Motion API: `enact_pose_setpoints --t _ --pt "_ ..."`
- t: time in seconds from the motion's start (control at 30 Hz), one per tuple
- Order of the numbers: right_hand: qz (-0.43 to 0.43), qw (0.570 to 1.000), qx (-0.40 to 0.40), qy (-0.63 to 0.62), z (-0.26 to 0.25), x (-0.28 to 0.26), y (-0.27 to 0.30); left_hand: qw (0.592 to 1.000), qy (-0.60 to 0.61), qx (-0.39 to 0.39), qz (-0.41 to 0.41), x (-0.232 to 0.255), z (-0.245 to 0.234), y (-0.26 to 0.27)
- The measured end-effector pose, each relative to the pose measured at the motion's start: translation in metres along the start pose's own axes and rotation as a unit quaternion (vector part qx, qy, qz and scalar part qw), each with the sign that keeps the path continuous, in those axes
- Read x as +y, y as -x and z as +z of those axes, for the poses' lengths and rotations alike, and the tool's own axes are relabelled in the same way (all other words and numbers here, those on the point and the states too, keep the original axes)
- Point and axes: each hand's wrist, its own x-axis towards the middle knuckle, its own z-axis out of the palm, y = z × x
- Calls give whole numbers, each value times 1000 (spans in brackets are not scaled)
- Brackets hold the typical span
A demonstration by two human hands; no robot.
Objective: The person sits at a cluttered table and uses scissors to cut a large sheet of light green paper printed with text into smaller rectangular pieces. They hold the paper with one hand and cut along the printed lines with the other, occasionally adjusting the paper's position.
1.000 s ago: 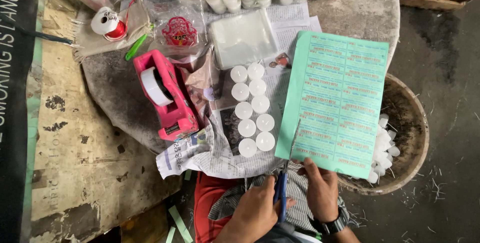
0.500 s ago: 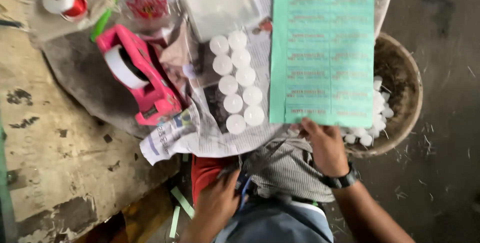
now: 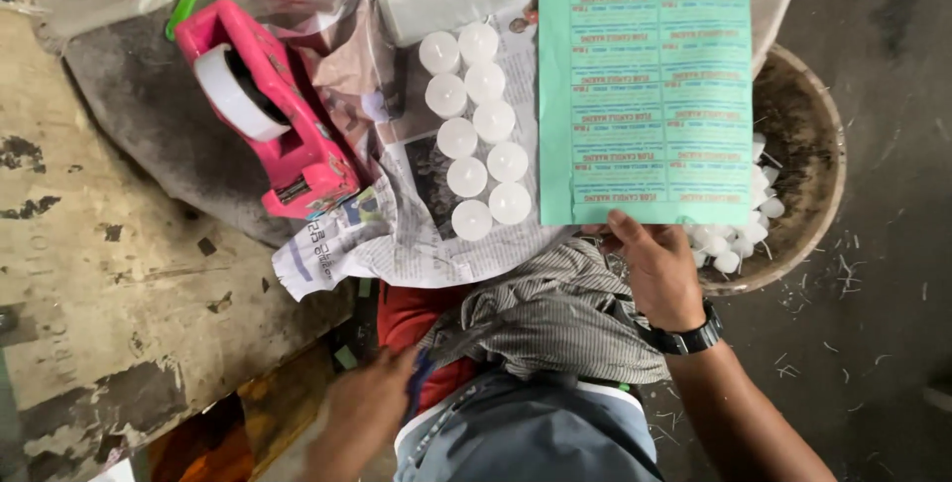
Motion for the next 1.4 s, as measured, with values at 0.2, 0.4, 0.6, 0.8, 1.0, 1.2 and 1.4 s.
enact_pose_setpoints --t 0.2,0.4,0.6,0.8,1.0,1.2,1.4 --pt "4 997 -61 -56 -8 -1 -5 918 330 -140 171 12 -55 -7" --pt "96 994 -19 -45 -5 -12 -11 505 616 -520 310 69 22 -101" --pt "50 996 -72 21 -4 -21 -3 432 679 -513 299 64 79 -120" --pt "31 995 -5 -90 2 -13 -1 446 690 -528 214 25 85 -92" --pt "43 995 -76 -52 -5 -10 -5 882 286 -361 97 -21 33 -42" --pt "60 996 -54 -36 -4 -10 -7 838 470 -220 167 -1 -28 -17" --pt "49 997 -53 -6 -2 -20 -2 985 -12 10 170 76 -19 -62"
